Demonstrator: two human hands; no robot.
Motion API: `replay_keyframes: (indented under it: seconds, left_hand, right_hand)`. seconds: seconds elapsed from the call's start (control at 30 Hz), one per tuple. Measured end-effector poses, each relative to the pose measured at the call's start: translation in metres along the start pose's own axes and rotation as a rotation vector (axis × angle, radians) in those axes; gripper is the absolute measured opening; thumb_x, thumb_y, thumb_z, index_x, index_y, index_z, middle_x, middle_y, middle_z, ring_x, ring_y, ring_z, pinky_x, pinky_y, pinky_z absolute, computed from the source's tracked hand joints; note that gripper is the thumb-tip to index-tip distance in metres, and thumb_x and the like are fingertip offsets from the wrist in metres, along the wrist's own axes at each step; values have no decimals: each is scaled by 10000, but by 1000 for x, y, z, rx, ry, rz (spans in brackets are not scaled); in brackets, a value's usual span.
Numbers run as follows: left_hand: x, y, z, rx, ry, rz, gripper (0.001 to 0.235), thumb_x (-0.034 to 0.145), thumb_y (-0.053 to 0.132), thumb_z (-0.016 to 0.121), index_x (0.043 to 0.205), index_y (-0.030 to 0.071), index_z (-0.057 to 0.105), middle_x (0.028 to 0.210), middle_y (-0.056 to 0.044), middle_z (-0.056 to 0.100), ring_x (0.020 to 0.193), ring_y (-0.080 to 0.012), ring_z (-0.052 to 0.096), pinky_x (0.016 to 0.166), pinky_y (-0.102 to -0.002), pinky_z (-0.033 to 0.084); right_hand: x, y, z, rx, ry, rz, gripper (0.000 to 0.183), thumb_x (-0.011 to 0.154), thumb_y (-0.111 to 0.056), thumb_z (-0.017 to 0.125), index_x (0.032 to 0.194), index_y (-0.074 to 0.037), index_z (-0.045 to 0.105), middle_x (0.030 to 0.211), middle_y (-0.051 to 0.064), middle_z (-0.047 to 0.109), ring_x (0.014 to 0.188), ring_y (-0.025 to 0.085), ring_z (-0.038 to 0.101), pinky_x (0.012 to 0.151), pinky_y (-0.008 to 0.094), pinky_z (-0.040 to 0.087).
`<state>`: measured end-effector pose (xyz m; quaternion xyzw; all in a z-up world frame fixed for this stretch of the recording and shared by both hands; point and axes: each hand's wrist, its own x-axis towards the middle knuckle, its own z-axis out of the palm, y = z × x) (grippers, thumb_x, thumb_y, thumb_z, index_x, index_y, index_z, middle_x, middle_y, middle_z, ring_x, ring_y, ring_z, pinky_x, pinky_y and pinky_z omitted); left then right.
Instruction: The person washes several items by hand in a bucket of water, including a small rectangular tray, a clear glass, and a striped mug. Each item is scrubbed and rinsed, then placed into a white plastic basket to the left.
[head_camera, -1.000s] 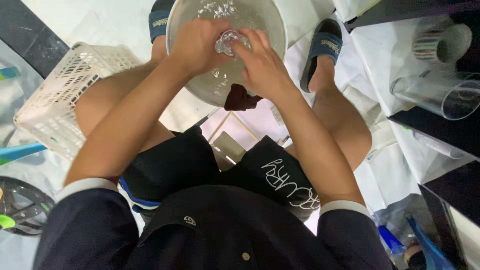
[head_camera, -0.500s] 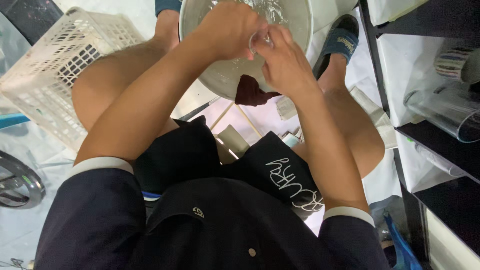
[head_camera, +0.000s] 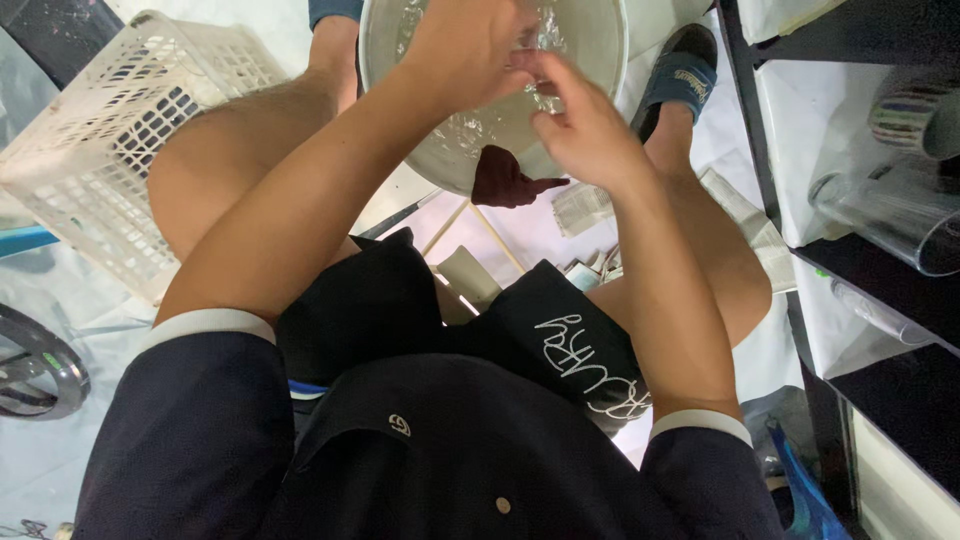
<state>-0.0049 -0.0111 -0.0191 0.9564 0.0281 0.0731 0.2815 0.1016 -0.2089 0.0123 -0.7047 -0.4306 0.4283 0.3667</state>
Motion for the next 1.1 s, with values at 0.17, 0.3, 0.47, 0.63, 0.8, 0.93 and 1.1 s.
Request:
replay_keyframes:
  seconds: [0.17, 0.3, 0.47, 0.63, 0.8, 0.93, 1.1]
  left_hand:
    - [-16, -27, 26, 0, 100, 80, 451, 878, 343, 837, 1159, 34, 669, 1001, -97, 707, 905, -325, 676, 734, -440, 496]
    - [-20, -45, 45, -36, -127, -120, 498, 915, 475, 839, 1090, 40, 672, 944, -83, 714, 896, -324, 683, 763, -458, 507]
    - [-21, -46, 51, 162, -212, -144, 530, 854, 594, 805, 998, 89, 730, 915, -94, 715, 891, -313, 683, 754, -457, 490]
    - [-9, -34, 47, 618, -316, -181, 612, 789, 688, 721, 988, 110, 744, 914, -85, 741, 931, -263, 695, 770, -422, 492]
    - [-18, -37, 52, 281, -665, -536, 528, 996, 538, 644, 1181, 47, 699, 1134, -164, 732, 1102, -328, 689, 897, -479, 501]
    - [-35, -54, 73, -22, -566, -598, 590, 1054, 492, 566, 1283, -52, 564, 1234, -276, 626, 1144, -428, 605, 947, -533, 463]
    - [-45, -105, 131, -221, -680, -920, 605, 1053, 404, 486, 1383, -98, 415, 1315, -326, 571, 1193, -457, 590, 1007, -536, 459]
  right_hand:
    - [-10, -7, -12, -194, 130, 40, 563, 990, -108, 635, 1510, -70, 424, 1341, 193, 617, 1177, 375, 630, 984, 450, 510]
    - [-13, -8, -12, -285, 58, 26, 500, 1008, -137, 653, 1471, -62, 481, 1340, 205, 612, 1244, 408, 593, 1019, 478, 479]
    - [-19, -4, -9, -338, -14, -5, 450, 1007, -150, 656, 1430, -70, 527, 1380, 211, 596, 1252, 419, 579, 1026, 482, 469]
    - [-19, -2, -3, -330, -14, -14, 449, 984, -148, 658, 1409, -70, 540, 1374, 196, 605, 1267, 401, 580, 1039, 475, 470]
    - [-19, -3, 2, -333, -39, 33, 457, 973, -149, 659, 1410, -79, 545, 1378, 199, 601, 1259, 404, 575, 1024, 482, 465]
    - [-15, -5, 2, -323, -56, 45, 466, 968, -154, 654, 1415, -82, 543, 1363, 202, 605, 1257, 408, 573, 1033, 486, 462]
    - [-13, 0, 3, -331, -37, -9, 497, 945, -153, 658, 1417, -57, 533, 1367, 215, 597, 1255, 406, 570, 1036, 493, 461]
